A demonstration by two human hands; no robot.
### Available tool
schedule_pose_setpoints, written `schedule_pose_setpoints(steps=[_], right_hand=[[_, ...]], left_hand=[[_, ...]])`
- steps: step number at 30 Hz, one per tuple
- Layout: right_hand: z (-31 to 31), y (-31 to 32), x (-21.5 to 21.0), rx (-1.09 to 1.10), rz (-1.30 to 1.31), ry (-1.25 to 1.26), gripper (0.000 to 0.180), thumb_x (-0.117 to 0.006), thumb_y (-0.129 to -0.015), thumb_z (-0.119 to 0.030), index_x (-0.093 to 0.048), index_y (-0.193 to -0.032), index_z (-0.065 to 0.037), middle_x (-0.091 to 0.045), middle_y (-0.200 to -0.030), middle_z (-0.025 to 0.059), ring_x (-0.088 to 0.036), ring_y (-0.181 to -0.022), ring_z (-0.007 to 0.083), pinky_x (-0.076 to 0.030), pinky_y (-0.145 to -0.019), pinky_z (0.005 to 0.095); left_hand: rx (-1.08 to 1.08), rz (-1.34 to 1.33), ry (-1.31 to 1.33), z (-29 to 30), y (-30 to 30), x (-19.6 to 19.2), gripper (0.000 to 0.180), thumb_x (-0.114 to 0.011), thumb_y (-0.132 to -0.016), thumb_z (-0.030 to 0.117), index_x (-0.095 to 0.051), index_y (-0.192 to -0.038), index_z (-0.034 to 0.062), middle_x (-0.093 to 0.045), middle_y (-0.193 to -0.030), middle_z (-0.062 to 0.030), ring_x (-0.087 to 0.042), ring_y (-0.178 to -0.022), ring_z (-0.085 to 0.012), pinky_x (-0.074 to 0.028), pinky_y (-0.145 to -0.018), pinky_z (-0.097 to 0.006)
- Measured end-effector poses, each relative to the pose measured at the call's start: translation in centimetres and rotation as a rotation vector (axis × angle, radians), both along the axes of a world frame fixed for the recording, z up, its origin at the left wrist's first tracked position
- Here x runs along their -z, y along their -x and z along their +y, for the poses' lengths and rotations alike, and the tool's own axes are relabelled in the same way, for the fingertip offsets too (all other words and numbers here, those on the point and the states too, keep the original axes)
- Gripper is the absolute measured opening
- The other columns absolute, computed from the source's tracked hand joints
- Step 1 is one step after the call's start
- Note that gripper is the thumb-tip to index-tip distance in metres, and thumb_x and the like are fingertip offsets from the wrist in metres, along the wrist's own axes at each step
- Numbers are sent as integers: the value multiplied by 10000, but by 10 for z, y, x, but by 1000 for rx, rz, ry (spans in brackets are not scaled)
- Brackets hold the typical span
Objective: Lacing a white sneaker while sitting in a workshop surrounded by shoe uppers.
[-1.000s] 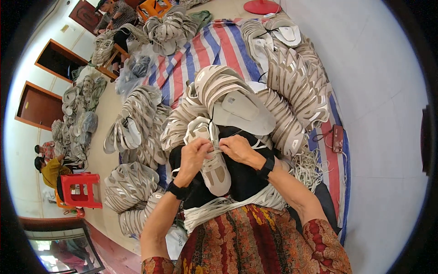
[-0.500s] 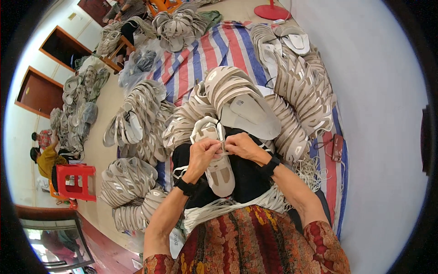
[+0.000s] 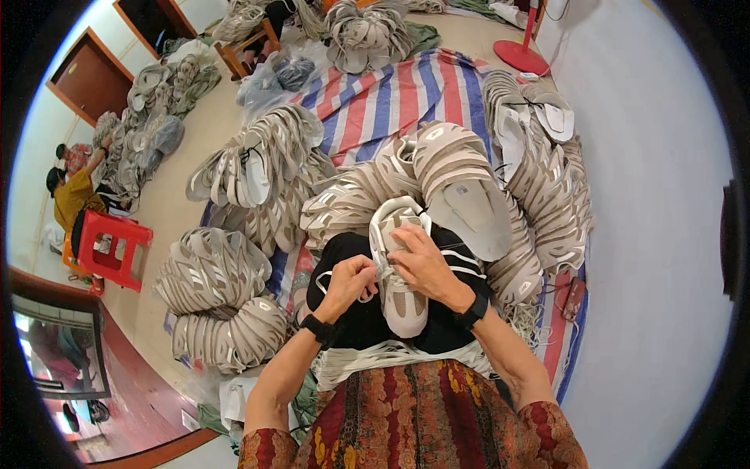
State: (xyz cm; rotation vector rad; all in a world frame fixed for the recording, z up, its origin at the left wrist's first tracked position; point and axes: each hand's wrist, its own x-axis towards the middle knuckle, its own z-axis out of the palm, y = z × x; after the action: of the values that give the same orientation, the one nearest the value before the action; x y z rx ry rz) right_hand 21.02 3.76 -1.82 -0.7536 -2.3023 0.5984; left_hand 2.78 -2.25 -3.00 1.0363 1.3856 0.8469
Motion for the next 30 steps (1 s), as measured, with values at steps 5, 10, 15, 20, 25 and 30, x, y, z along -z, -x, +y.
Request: schedule_pose_setpoints(steps=[5,10,15,20,25,30], right_hand=[[0,-2,6,-21,12,-37,212,-603,-673,-68,-630,-877,-16,-455,-1165,172,-374,-1148,351,-322,-973,407],[0,1,3,-62,18,-35,263,-620,-669,-79,-632,-929,-48,-428,-1187,176,-364,-1145,372,-321,-956,425],[-2,4,7,11,63,-26,210,-600,-672,-89,-643,-874,-55,-492,-1048,144,-431,-1035,319,-343,-899,420],[4,14,11,33,-37,-51,96,-577,-676,-96,-607,-757,-53,-491,-850,92,-471,-865,267,-365,-813,406],[10,12,-6,-23,-141,-271,69,-555,-673,-105,-567,-707,-46,-508,-873,97,-483,-872,264,-374,-799,395],[22,-42,-27,86,266,637,108,-594,-728,-81,-588,-809,-11,-466,-1094,147,-470,-981,319,-373,-882,377]], left_hand=[[-10,58,-42,2,-2,-2,110,-515,-842,102,-552,-799,8,-558,-615,-10,-550,-499,-75,-403,-422,-187],[-9,225,-135,6,-6,-3,129,-523,-813,95,-551,-753,-15,-552,-559,-48,-549,-445,-98,-403,-382,-227],[-43,248,-181,9,-11,-5,155,-542,-807,108,-566,-726,-22,-547,-527,-42,-542,-417,-106,-394,-368,-234],[-113,91,76,11,-13,-11,247,-599,-800,164,-590,-661,-40,-563,-514,-42,-519,-375,-90,-356,-319,-235],[-111,602,-354,12,-11,-24,135,-650,-725,67,-540,-757,-4,-595,-813,-123,-587,-704,-214,-451,-567,-307],[167,545,-907,34,-29,-23,190,-603,-701,-35,-530,-859,40,-561,-948,-127,-526,-889,-299,-423,-788,-368]])
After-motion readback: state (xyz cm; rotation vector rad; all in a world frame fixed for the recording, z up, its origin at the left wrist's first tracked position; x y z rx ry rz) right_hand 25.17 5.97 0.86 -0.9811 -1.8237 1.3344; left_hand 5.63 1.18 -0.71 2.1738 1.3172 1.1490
